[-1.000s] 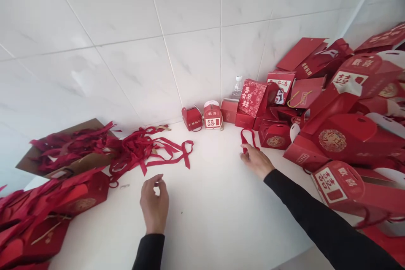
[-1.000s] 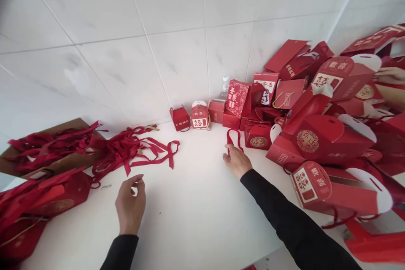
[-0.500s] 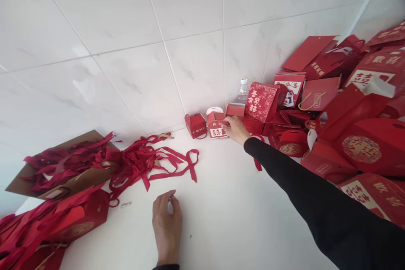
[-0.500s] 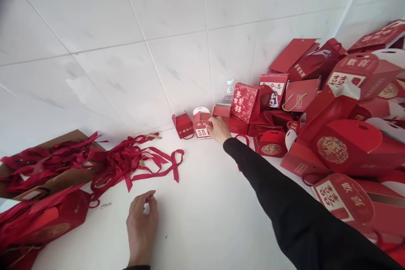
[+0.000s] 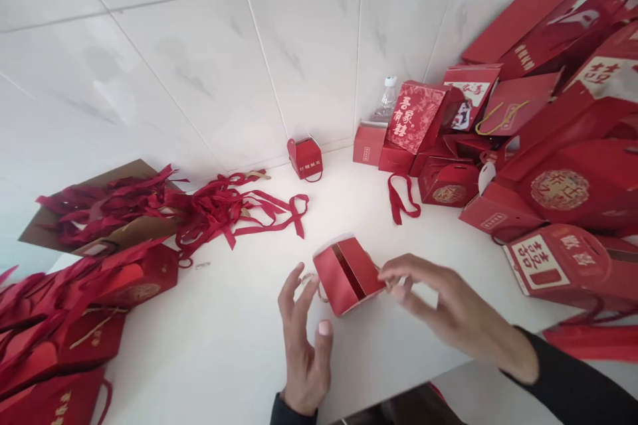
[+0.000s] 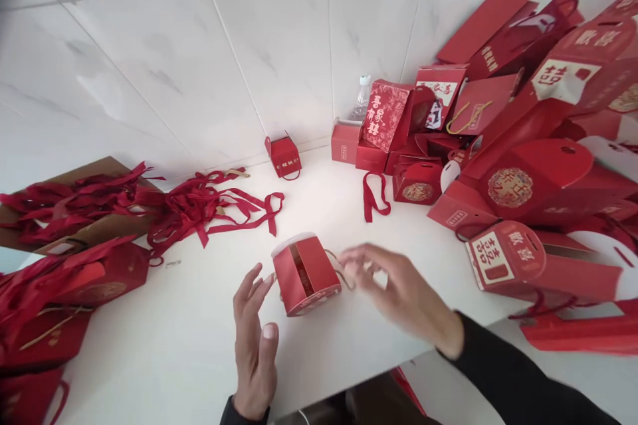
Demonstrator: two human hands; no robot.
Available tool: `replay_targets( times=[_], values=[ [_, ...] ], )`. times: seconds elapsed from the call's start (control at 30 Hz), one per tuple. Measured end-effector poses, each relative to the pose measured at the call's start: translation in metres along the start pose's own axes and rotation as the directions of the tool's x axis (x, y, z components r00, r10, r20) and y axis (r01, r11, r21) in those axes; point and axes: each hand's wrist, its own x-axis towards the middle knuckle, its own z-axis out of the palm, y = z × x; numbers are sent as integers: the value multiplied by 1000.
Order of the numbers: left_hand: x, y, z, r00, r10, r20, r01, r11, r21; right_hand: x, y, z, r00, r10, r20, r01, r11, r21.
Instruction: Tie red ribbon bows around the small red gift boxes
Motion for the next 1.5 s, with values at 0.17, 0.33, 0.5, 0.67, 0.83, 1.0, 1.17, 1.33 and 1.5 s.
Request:
replay_targets(
  times=[0.17,0.33,0.5,0.67,0.83,1.0,1.17,1.33,1.5],
  values=[
    [-11,21,3,994,17,108,-33,988,148,54,48,-19,941,209,-268,-276,930,-244],
    [-12,23,7,983,-21,183,-27,967,254,79,81,-11,955,229,-188,-277,915,-293],
    [-14,33,-4,997,-57,57,46,982,184,62,76,-9,967,227,-112,-247,945,-213],
    [18,40,-16,991,-128,-23,129,989,67,42,43,-22,985,166,-47,-169,984,-49],
    [47,27,-12,946,-286,149,287,958,19,12,7,-28,989,136,-57,-127,983,132],
    [36,28,-2,952,-292,93,279,952,128,-30,-8,-10,978,-33,-205,30,999,-17],
    [11,46,4,955,-297,-24,297,941,165,-49,-18,13,972,-232,-37,232,973,1],
    [-9,54,6,958,-287,-27,287,944,165,-35,-23,26,957,-289,-23,289,957,-33],
    [-16,56,5,986,-155,66,134,960,247,-24,-23,31,949,-311,57,314,949,-36]
  ],
)
